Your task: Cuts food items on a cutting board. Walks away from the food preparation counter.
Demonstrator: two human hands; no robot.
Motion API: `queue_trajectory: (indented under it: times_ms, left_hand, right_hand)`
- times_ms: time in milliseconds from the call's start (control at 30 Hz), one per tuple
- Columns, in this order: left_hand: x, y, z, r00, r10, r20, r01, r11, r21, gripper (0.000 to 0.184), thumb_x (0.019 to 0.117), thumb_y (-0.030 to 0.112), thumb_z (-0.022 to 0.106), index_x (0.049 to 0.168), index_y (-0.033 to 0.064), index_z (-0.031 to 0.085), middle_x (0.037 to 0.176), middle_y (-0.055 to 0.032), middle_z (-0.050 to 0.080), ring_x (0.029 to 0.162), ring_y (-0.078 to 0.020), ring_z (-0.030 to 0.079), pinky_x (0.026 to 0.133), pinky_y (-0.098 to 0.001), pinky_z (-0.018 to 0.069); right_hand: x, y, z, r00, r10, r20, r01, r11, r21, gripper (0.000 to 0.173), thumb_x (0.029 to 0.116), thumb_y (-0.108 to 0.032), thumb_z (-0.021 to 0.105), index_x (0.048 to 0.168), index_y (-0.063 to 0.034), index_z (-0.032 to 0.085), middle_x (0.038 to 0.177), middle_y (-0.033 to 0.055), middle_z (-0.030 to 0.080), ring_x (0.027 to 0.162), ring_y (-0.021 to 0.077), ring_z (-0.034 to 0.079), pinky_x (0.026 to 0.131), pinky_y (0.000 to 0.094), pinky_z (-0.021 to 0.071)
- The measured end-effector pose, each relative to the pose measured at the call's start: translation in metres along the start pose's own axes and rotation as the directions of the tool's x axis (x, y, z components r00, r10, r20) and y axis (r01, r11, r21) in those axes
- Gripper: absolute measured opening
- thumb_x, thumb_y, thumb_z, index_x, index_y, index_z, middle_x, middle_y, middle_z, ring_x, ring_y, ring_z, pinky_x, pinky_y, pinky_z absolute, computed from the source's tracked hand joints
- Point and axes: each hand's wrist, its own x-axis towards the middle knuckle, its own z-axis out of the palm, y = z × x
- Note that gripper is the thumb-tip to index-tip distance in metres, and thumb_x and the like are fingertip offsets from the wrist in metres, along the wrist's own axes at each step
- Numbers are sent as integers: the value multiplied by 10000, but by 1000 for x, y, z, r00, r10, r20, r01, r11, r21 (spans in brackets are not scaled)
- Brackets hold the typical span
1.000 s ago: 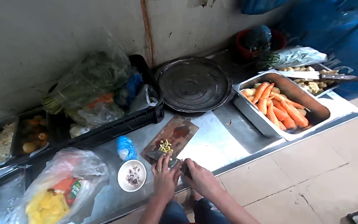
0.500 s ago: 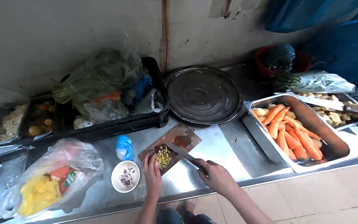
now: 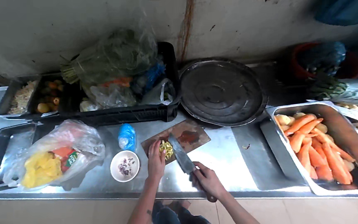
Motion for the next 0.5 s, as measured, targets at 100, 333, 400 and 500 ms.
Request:
queue_trajectory:
  times_ms: [100,333,400,500]
  left_hand:
    - [8,7,1,1000,9,30,-9,1000,19,532,1050,361,547,1492,72,491,1565,-142,449,1472,-323,389,1202,-517,336]
    - [16,23,22,994,-30,-100,36,998,58,487,928,372,737,1332,118,641,1434,-94,582,1397,-296,482,1146,-499,418]
    - [15,22,23,988,-39,-148,43,999,25,325,957,253,709,1241,96,682,1366,-112,619,1341,-298,532,1110,-492,455]
    - [14,20,20,980,-90,-179,82,995,-51,237,976,182,683,1194,90,684,1322,-115,628,1282,-285,566,1066,-479,485]
  right_hand:
    - [6,5,16,1000,15,2,-15,997,76,386,1101,-279,407,1430,-116,525,798,33,717,562,140,669,553,315,597]
    - [7,10,60,999,-19,-34,22,996,88,399,1082,-312,439,1427,-140,540,822,25,722,610,141,693,587,331,616]
    - [5,9,79,999,-23,-37,26,996,82,411,1083,-320,432,1440,-138,525,847,25,726,641,146,704,621,346,624]
    - [3,4,108,998,-26,-50,32,990,137,422,1091,-293,427,1456,-89,486,838,32,715,637,146,703,617,341,630]
